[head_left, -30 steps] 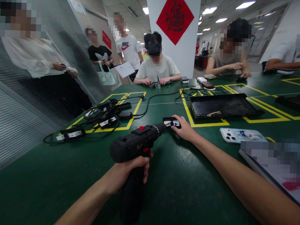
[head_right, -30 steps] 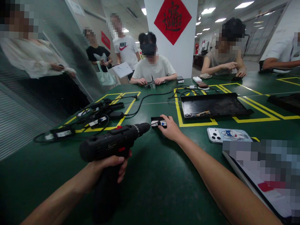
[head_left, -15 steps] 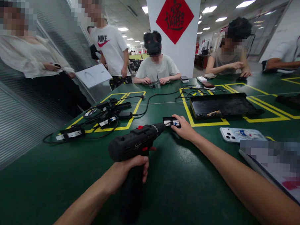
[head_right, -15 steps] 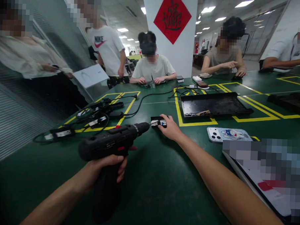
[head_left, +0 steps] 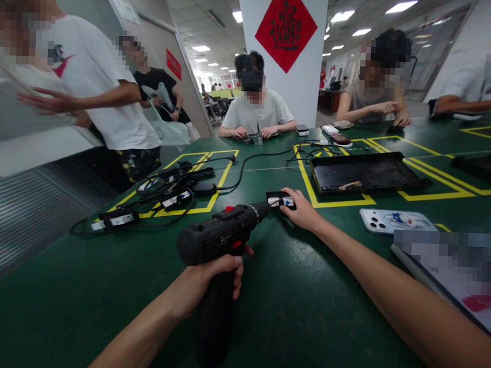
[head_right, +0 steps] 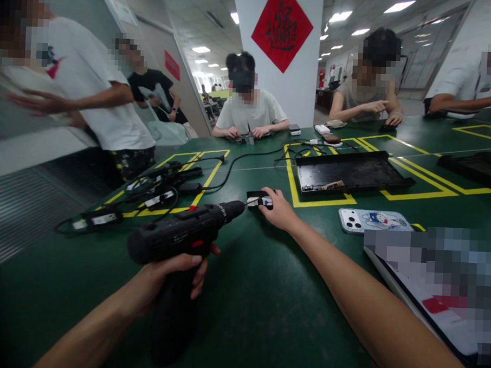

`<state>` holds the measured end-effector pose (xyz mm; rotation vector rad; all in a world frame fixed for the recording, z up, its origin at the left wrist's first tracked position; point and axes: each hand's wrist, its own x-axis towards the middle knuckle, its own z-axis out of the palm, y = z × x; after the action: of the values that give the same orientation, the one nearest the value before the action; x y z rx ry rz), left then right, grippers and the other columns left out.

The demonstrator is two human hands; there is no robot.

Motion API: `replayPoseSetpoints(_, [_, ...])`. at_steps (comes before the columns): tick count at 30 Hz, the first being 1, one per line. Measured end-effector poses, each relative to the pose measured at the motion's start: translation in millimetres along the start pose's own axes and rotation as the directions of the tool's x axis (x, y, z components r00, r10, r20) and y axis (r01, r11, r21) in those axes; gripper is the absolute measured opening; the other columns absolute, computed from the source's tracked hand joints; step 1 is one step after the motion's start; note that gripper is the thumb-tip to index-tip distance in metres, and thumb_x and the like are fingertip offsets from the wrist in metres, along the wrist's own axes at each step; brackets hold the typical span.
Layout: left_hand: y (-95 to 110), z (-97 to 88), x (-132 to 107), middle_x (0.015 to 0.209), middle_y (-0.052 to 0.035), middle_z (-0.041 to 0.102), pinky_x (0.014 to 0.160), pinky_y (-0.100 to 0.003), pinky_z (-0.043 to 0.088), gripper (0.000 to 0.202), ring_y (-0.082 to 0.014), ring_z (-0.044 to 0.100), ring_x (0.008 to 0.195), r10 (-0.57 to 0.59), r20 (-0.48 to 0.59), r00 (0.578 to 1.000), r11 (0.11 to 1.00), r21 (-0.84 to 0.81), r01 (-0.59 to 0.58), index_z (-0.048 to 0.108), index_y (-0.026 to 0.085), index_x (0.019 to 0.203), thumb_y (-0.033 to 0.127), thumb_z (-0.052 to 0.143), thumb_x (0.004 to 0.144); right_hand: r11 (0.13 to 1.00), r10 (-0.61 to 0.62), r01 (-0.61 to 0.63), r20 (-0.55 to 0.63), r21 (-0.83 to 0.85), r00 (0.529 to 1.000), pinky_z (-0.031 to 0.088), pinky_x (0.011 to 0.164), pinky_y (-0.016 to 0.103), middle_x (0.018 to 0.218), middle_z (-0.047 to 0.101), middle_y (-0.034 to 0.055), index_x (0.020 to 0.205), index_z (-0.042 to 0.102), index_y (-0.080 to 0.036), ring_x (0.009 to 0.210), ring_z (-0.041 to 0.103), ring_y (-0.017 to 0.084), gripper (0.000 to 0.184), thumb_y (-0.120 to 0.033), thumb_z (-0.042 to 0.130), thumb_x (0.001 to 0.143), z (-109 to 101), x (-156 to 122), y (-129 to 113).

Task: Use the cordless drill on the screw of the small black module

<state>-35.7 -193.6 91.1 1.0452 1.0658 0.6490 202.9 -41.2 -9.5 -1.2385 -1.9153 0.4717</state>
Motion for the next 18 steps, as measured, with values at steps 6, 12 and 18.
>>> replayPoseSetpoints(6, [-2.8, -1.3, 1.5, 0.064, 0.001, 0.056, 0.056, -0.031, 0.043, 0.027, -0.0157, 0.057, 0.054, 0.014, 0.001, 1.0, 1.0, 0.005, -0.014, 0.051, 0.015, 0.107, 0.027, 0.052, 0.082, 1.0, -0.004, 0.004, 0.003, 0.001, 1.0, 0.041, 0.096, 0.035, 0.117, 0.047, 0.0075, 0.128, 0.044, -0.024, 0.105, 0.054, 0.02, 0.05, -0.029, 0.057, 0.08, -0.6, 0.7, 0.2])
replayPoseSetpoints(12, [-7.4, -3.3, 2.9, 0.065, 0.0009, 0.056, 0.056, -0.03, 0.044, 0.024, -0.015, 0.056, 0.054, 0.036, 0.004, 0.999, 0.999, 0.006, -0.036, 0.052, 0.016, 0.104, 0.028, 0.052, 0.082, 1.0, 0.002, -0.002, 0.01, 0.0, 1.0, 0.041, 0.095, 0.035, 0.117, 0.047, 0.0076, 0.129, 0.043, -0.024, 0.106, 0.054, 0.02, 0.051, -0.029, 0.057, 0.08, -0.3, 0.9, 1.0])
replayPoseSetpoints(18, [-7.5, -3.8, 3.6, 0.065, 0.0006, 0.056, 0.055, -0.03, 0.044, 0.022, -0.015, 0.056, 0.053, 0.02, 0.0, 1.0, 1.0, -0.016, -0.02, 0.053, 0.015, 0.099, 0.028, 0.054, 0.081, 1.0, -0.002, 0.002, 0.003, -0.006, 1.0, 0.042, 0.094, 0.036, 0.116, 0.047, 0.0072, 0.129, 0.043, -0.025, 0.105, 0.054, 0.021, 0.051, -0.03, 0.057, 0.08, 0.3, 1.0, 2.0])
